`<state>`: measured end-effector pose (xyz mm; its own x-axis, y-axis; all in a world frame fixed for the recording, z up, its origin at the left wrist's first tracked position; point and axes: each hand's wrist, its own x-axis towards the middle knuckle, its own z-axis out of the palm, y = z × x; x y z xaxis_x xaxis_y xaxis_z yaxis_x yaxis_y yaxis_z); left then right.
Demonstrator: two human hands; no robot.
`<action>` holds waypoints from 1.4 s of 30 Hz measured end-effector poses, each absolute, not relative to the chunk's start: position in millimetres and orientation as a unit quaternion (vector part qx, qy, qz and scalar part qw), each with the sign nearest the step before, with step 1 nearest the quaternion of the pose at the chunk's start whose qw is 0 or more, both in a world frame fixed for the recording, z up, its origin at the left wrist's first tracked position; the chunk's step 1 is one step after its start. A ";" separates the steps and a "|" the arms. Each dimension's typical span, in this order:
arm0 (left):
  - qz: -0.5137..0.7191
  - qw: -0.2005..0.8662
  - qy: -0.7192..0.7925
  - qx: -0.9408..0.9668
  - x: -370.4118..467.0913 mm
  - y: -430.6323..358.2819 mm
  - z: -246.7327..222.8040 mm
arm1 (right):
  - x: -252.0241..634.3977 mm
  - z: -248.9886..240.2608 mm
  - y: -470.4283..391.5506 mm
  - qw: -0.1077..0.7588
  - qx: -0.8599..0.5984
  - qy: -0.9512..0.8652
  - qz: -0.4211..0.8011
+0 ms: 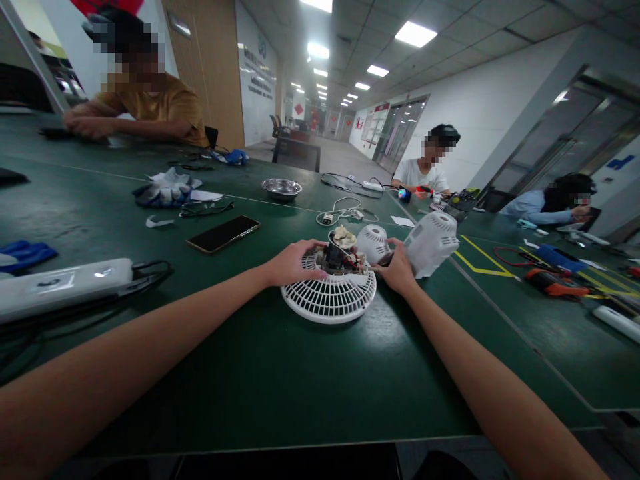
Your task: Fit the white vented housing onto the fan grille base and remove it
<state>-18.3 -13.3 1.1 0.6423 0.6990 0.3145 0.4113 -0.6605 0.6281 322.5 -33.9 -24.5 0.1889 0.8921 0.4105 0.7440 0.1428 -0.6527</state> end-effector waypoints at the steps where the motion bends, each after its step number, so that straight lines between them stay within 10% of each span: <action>1: 0.274 0.260 0.324 0.867 -18.4 -14.2 2.5 | 323.0 -23.0 -32.9 0.468 -0.644 -0.591 0.131; 10: 0.257 0.284 0.324 0.865 -19.8 -16.4 8.2 | 294.5 11.4 -67.2 0.632 -0.398 -0.493 0.446; 42: 0.287 0.270 0.288 0.873 -16.1 -9.1 -0.5 | 256.5 16.3 -98.2 0.426 -0.421 -0.798 0.071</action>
<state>-16.1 -9.1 -0.5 0.6697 0.6575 0.3452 0.3485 -0.6888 0.6358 256.5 -98.2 16.3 -0.2828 0.7321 0.6197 0.6104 0.6358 -0.4724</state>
